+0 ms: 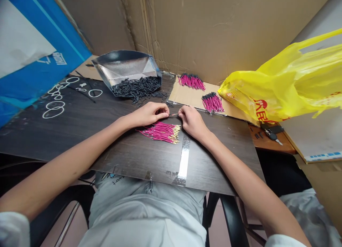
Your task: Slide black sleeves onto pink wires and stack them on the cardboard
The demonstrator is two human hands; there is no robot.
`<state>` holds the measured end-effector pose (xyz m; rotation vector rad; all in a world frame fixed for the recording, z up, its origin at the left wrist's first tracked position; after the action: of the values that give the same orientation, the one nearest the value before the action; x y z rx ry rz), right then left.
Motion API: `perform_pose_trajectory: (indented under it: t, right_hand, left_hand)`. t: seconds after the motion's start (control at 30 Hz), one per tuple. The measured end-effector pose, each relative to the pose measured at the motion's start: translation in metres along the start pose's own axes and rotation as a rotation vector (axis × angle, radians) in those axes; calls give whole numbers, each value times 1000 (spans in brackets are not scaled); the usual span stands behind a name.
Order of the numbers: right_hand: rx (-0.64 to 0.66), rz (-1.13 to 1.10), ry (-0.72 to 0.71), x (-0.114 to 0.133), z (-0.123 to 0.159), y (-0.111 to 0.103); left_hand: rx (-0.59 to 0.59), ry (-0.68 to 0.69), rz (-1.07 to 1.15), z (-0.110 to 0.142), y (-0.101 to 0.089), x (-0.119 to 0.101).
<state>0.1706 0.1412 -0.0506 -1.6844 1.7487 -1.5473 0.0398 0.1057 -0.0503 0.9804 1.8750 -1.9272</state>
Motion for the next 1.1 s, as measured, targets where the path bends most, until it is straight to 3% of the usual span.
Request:
perform_pose_trajectory:
  t: [0.27,1.1]
  right_hand:
    - [-84,-38,22,2,2,-10]
    - [-24,-107,17,4,2,-7]
  left_hand:
    - [-27,5,7,0,-2,-1]
    - [-28,27,38,2,-6,-1]
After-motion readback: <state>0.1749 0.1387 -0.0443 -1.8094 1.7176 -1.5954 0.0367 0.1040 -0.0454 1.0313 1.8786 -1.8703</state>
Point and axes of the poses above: each hand's wrist, its own z-axis away from the middle knuckle, its own y-axis out of the palm, x = y × z, the point moved 10 cm from there along -z, towards the middle knuckle, and after that the axes turned 4 degrees about x, right-handed, at the moved point
